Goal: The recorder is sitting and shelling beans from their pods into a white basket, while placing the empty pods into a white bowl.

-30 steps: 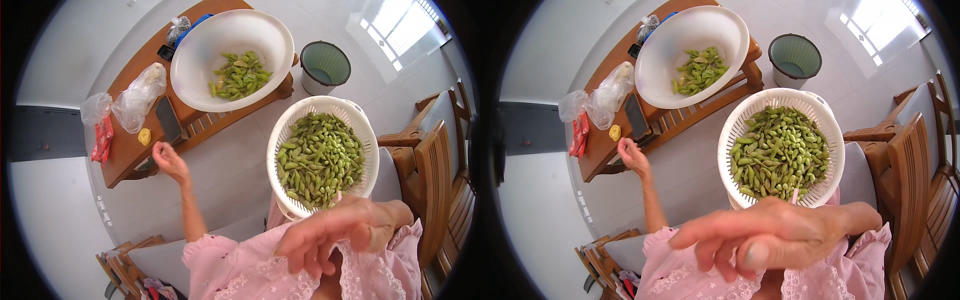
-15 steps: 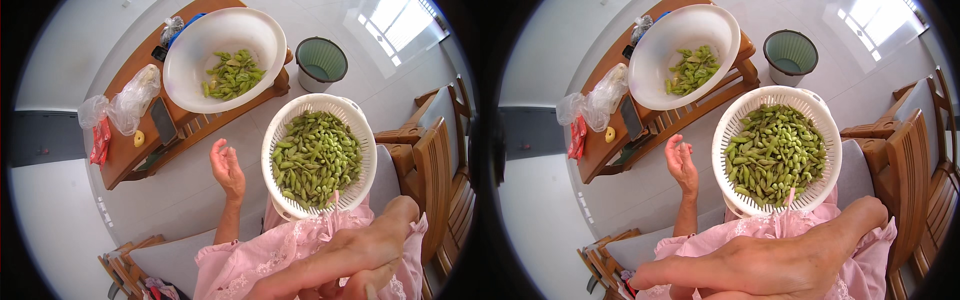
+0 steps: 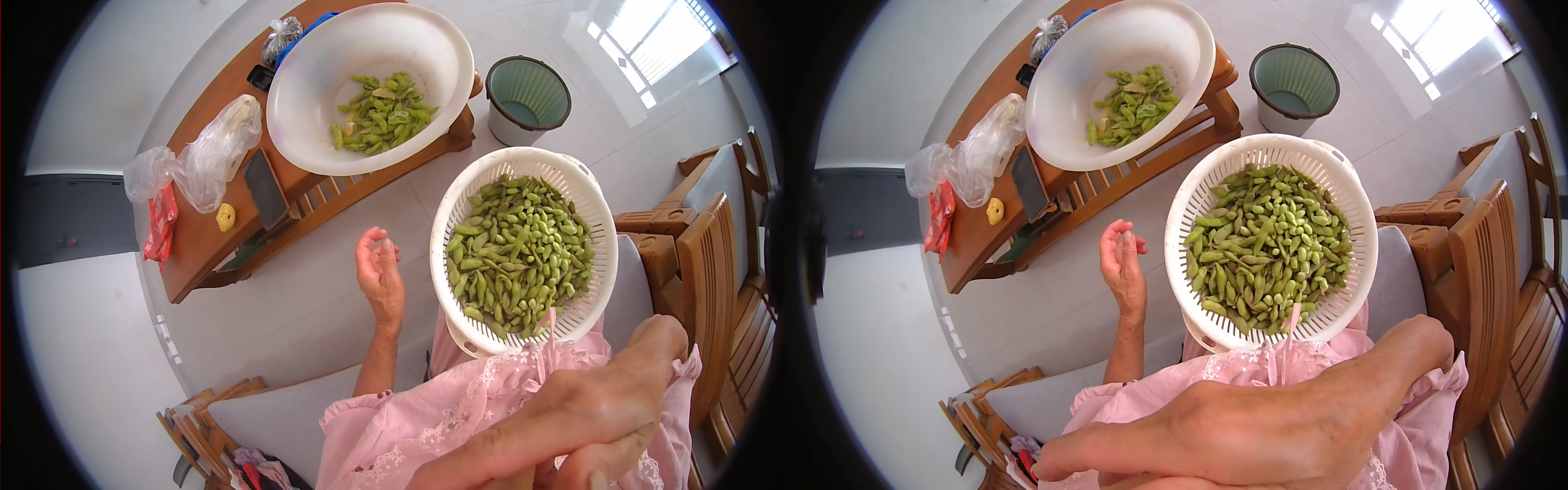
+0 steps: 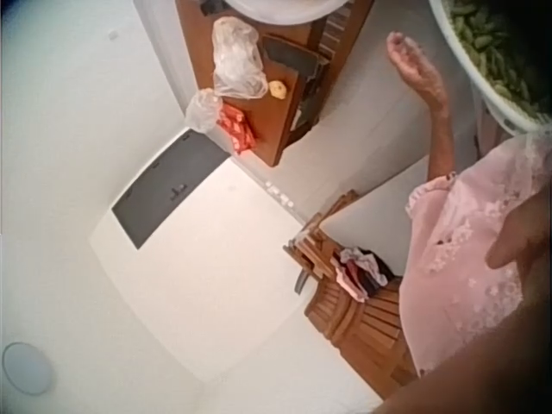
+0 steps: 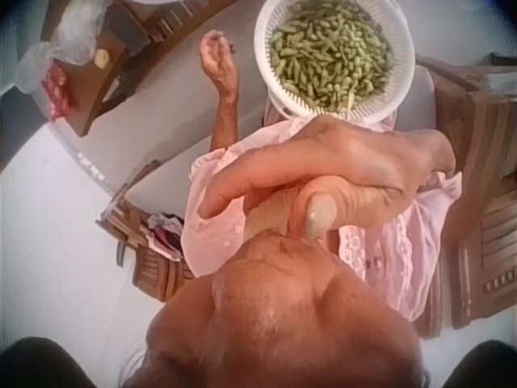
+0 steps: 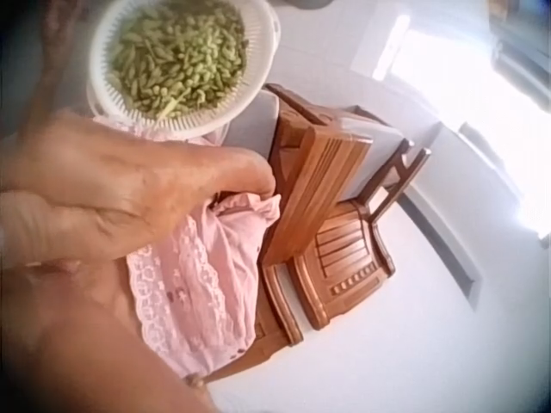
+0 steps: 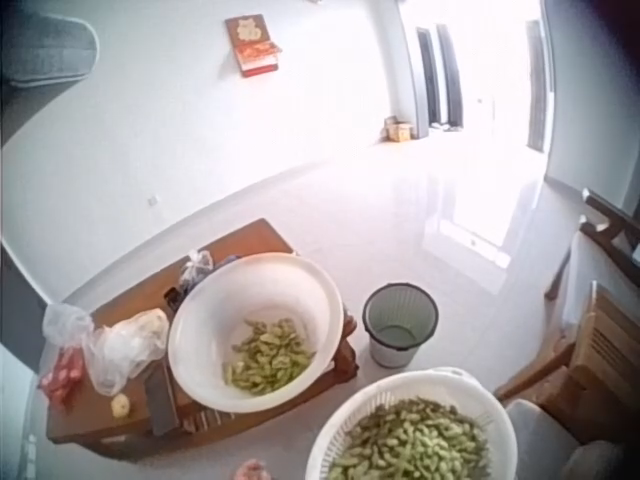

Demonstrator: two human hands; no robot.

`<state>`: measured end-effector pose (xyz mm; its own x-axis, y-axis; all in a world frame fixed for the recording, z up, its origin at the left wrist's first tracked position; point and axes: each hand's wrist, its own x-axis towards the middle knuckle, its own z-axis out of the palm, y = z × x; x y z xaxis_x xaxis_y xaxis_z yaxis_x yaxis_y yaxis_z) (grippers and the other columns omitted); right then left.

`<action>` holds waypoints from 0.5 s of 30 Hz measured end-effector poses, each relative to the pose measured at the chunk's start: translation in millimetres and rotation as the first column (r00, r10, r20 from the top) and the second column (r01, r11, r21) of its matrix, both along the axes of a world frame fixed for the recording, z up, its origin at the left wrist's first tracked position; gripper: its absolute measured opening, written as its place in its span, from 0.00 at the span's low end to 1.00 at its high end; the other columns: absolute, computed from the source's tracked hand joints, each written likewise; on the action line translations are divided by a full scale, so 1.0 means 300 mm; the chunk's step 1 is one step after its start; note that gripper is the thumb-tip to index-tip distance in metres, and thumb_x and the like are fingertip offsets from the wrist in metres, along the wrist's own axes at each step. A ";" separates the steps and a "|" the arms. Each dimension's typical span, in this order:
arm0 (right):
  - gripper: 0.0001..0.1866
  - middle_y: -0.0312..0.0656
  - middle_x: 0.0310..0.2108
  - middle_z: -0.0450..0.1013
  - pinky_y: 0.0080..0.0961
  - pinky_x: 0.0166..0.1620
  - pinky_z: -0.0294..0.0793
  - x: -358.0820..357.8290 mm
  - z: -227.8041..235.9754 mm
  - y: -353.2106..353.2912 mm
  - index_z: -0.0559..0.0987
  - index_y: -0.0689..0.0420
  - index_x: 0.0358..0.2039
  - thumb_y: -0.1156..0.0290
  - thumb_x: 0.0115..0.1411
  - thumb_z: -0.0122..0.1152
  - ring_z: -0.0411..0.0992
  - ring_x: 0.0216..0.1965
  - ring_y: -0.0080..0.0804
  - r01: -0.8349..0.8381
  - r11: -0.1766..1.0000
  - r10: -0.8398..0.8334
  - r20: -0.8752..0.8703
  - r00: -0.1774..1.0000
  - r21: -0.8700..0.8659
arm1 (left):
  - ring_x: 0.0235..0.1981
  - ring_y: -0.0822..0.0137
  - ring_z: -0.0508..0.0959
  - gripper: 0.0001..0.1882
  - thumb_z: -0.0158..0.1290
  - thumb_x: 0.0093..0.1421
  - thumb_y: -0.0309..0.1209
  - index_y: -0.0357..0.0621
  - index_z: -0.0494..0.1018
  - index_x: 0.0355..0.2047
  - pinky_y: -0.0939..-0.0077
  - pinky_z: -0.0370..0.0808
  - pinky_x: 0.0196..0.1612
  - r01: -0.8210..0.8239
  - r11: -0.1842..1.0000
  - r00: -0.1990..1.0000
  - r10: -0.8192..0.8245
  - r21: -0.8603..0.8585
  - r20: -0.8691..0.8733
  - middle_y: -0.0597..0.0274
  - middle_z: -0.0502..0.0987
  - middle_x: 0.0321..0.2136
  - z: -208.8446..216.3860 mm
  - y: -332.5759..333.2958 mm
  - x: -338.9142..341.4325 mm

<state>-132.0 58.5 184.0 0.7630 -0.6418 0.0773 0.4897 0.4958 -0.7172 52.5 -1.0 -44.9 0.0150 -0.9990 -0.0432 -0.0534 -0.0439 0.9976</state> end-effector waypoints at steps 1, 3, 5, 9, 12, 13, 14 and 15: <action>0.38 0.52 0.27 0.72 0.25 0.31 0.72 0.001 -0.008 -0.014 0.63 0.71 0.46 0.42 0.56 0.32 0.73 0.29 0.37 0.082 0.982 -0.078 0.030 0.996 -0.168 | 0.28 0.77 0.66 0.17 0.45 0.58 0.34 0.35 0.62 0.43 0.83 0.66 0.33 -0.006 1.000 1.000 0.006 0.002 0.004 0.63 0.67 0.36 0.001 0.000 0.007; 0.38 0.52 0.27 0.72 0.25 0.32 0.72 0.007 -0.013 -0.027 0.63 0.71 0.46 0.43 0.57 0.32 0.73 0.30 0.37 0.161 0.932 -0.143 0.077 0.987 -0.326 | 0.28 0.77 0.66 0.17 0.45 0.59 0.34 0.35 0.62 0.43 0.83 0.66 0.33 -0.019 1.000 1.000 0.019 0.006 0.011 0.63 0.67 0.36 0.001 0.002 0.022; 0.37 0.52 0.28 0.72 0.26 0.34 0.71 0.012 -0.006 -0.030 0.63 0.71 0.46 0.44 0.57 0.33 0.73 0.32 0.37 0.182 0.922 -0.169 0.066 0.983 -0.342 | 0.28 0.77 0.66 0.16 0.45 0.58 0.34 0.35 0.62 0.42 0.83 0.66 0.32 -0.015 1.000 1.000 0.015 0.019 0.002 0.63 0.67 0.35 -0.003 0.002 0.022; 0.37 0.53 0.30 0.71 0.25 0.36 0.71 0.082 -0.110 0.052 0.63 0.71 0.47 0.45 0.57 0.34 0.72 0.34 0.36 0.322 0.905 -0.275 0.195 0.941 -0.278 | 0.27 0.77 0.66 0.16 0.45 0.58 0.35 0.36 0.62 0.42 0.84 0.66 0.32 0.002 1.000 1.000 -0.002 0.022 -0.008 0.64 0.67 0.33 -0.023 0.007 0.022; 0.36 0.54 0.33 0.71 0.23 0.36 0.71 0.039 -0.071 0.029 0.63 0.71 0.48 0.45 0.57 0.34 0.72 0.37 0.33 0.127 0.972 -0.112 0.090 0.990 -0.198 | 0.27 0.76 0.68 0.16 0.45 0.58 0.33 0.35 0.62 0.42 0.83 0.68 0.31 -0.007 1.000 1.000 0.007 0.026 0.004 0.61 0.68 0.35 -0.023 0.013 0.028; 0.36 0.49 0.31 0.70 0.20 0.29 0.70 0.032 -0.065 0.016 0.62 0.70 0.49 0.45 0.58 0.32 0.69 0.27 0.28 0.073 0.986 -0.071 0.018 0.997 -0.151 | 0.27 0.77 0.67 0.16 0.46 0.58 0.34 0.36 0.62 0.42 0.84 0.67 0.31 -0.006 0.999 1.000 0.006 0.037 -0.018 0.63 0.67 0.33 -0.022 0.015 0.030; 0.35 0.44 0.29 0.69 0.17 0.22 0.69 0.026 -0.064 0.001 0.61 0.68 0.50 0.46 0.59 0.30 0.66 0.17 0.23 0.022 0.995 -0.027 -0.052 0.998 -0.100 | 0.27 0.78 0.66 0.17 0.46 0.58 0.36 0.36 0.62 0.42 0.85 0.66 0.31 -0.003 0.999 0.999 0.005 0.048 -0.039 0.64 0.67 0.31 -0.021 0.018 0.033; 0.35 0.44 0.29 0.69 0.17 0.22 0.69 0.025 -0.066 -0.023 0.61 0.68 0.50 0.46 0.59 0.30 0.66 0.17 0.23 0.017 0.995 -0.023 -0.053 0.998 -0.103 | 0.27 0.78 0.66 0.17 0.46 0.58 0.36 0.36 0.62 0.42 0.85 0.66 0.31 -0.007 0.999 0.999 0.009 0.046 -0.040 0.64 0.67 0.31 -0.032 0.019 0.048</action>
<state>-124.4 51.5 164.1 0.7547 -0.6480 0.1022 0.4581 0.4091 -0.7892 66.8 4.7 -54.4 0.0202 -0.9958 -0.0894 -0.0125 -0.0896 0.9959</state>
